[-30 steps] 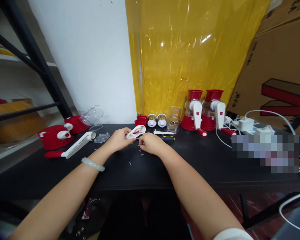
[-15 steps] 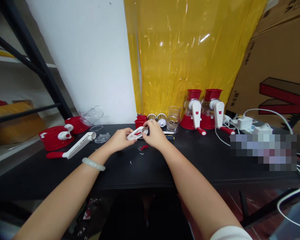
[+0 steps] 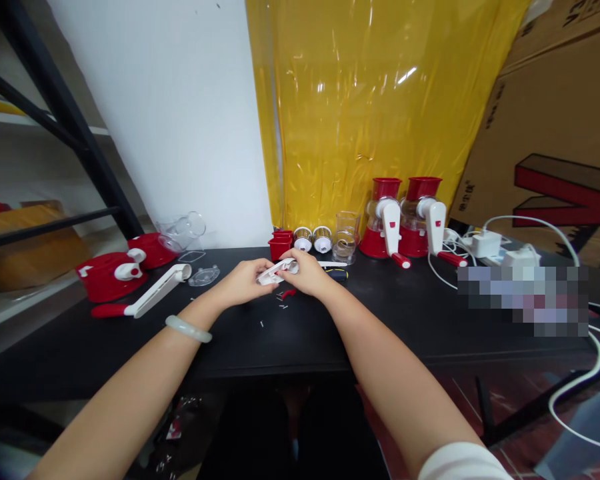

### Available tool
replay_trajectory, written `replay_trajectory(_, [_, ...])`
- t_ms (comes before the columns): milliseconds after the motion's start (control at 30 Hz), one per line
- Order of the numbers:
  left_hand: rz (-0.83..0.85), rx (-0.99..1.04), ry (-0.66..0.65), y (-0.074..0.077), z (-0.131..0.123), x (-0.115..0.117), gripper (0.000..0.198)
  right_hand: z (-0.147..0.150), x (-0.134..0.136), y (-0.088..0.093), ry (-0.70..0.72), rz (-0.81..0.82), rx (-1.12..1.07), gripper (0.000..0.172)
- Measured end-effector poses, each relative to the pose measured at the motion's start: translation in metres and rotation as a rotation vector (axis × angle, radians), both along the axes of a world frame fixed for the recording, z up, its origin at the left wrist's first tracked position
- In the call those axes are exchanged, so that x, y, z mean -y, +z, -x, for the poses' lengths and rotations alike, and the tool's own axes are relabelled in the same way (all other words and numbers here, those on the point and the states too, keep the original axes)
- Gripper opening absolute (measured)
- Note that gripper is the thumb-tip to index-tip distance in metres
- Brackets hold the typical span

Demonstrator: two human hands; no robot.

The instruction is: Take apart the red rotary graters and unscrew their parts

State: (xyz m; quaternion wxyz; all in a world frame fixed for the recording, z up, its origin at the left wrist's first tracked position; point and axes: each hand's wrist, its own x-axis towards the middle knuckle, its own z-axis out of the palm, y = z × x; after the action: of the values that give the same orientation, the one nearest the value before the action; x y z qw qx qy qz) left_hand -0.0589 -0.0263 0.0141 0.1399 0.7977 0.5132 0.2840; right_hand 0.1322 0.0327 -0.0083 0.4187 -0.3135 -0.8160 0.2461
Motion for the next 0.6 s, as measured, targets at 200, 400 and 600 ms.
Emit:
replay_trajectory(200, [0.042, 0.019, -0.068, -0.0011, -0.0018, 0.0008, 0.038, 0.0, 0.0024, -0.0005, -0.014, 0.007, 0.04, 0.027])
replay_trajectory(400, [0.086, 0.003, -0.113, 0.0012, -0.0024, 0.0039, 0.038, -0.0036, 0.0038, 0.0039, 0.027, 0.162, 0.062, 0.031])
replay_trajectory(600, [0.126, 0.049, -0.083, 0.0044, -0.0031, 0.007, 0.05, -0.0058, 0.0061, 0.0077, 0.195, 0.486, -0.016, 0.034])
